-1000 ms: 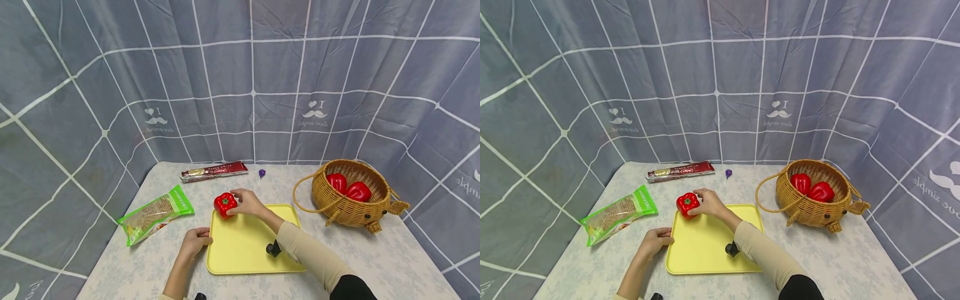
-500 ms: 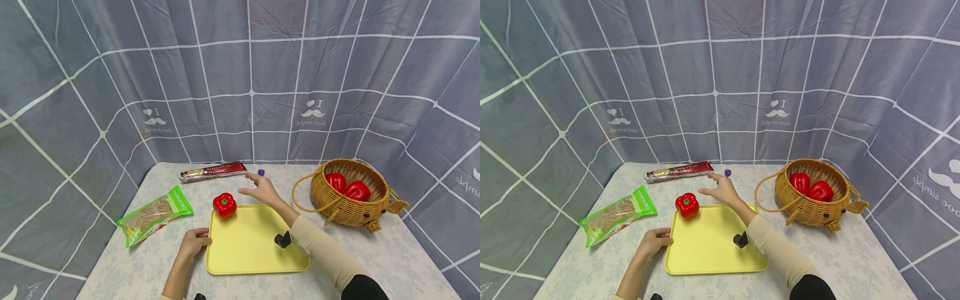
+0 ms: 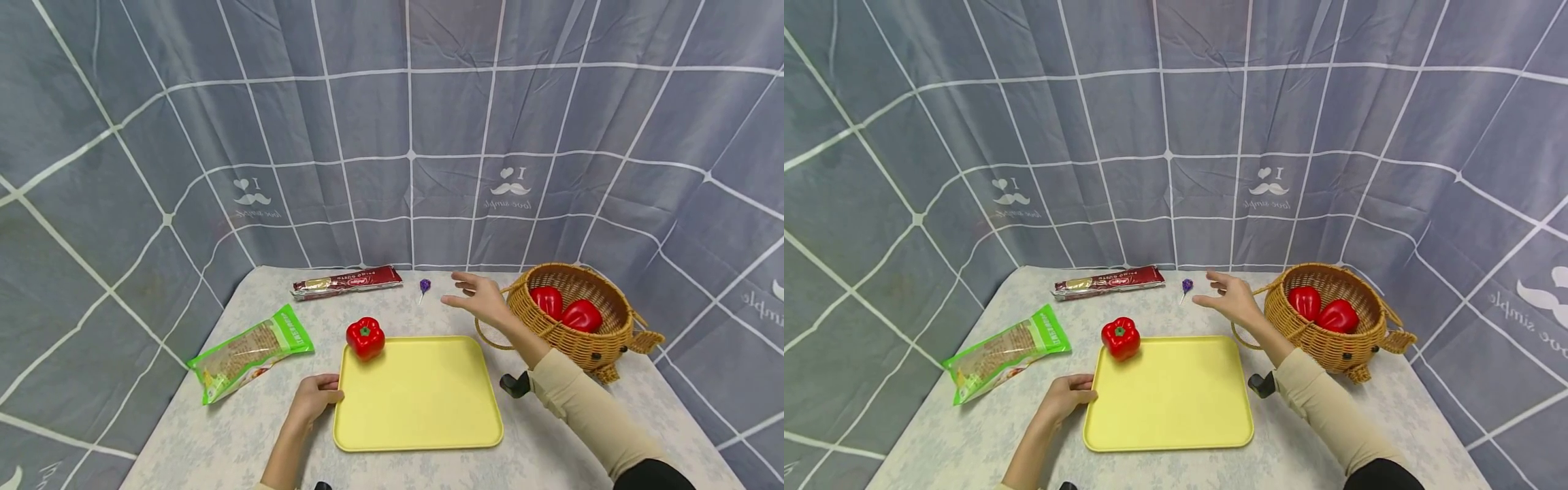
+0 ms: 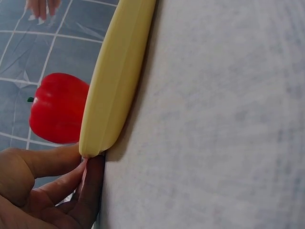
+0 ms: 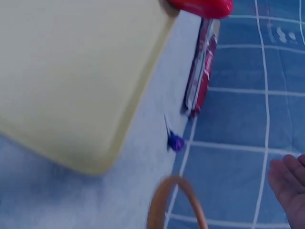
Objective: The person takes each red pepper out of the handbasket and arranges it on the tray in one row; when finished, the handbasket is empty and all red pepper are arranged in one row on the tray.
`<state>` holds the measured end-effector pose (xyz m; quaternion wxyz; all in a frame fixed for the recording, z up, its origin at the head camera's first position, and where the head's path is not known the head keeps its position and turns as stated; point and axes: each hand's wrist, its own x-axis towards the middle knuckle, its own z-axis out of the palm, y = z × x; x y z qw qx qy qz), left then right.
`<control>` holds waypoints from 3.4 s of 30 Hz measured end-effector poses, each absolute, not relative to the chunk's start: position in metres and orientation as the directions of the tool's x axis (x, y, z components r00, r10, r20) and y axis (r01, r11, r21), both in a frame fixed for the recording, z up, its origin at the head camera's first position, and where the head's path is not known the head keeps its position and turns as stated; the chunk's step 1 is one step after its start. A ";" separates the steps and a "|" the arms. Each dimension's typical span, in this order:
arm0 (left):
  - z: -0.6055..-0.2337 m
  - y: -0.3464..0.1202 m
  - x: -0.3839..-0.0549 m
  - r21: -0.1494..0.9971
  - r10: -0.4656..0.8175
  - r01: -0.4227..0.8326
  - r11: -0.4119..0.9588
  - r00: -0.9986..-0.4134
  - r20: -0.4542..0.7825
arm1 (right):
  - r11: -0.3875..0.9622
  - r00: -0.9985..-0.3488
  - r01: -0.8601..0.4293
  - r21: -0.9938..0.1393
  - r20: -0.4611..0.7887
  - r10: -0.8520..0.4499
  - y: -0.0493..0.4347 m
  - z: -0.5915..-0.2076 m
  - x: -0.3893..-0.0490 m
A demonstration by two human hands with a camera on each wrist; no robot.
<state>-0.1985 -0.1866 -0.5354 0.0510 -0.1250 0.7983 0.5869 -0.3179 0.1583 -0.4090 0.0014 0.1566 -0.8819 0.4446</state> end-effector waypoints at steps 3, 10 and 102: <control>-0.536 -0.188 -0.197 0.921 -0.136 -0.262 0.287 -0.963 -0.232 | 0.597 -0.955 -0.278 -0.753 0.147 -0.259 0.180 -0.401 -0.318; -0.535 -0.186 -0.198 0.918 -0.145 -0.279 0.283 -0.958 -0.246 | 0.688 -0.959 -0.268 -0.675 0.117 -0.258 0.233 -0.377 -0.317; -0.536 -0.182 -0.196 0.921 -0.138 -0.270 0.281 -0.961 -0.239 | 0.919 -0.995 0.015 -0.395 -0.094 -0.025 0.345 -0.445 -0.367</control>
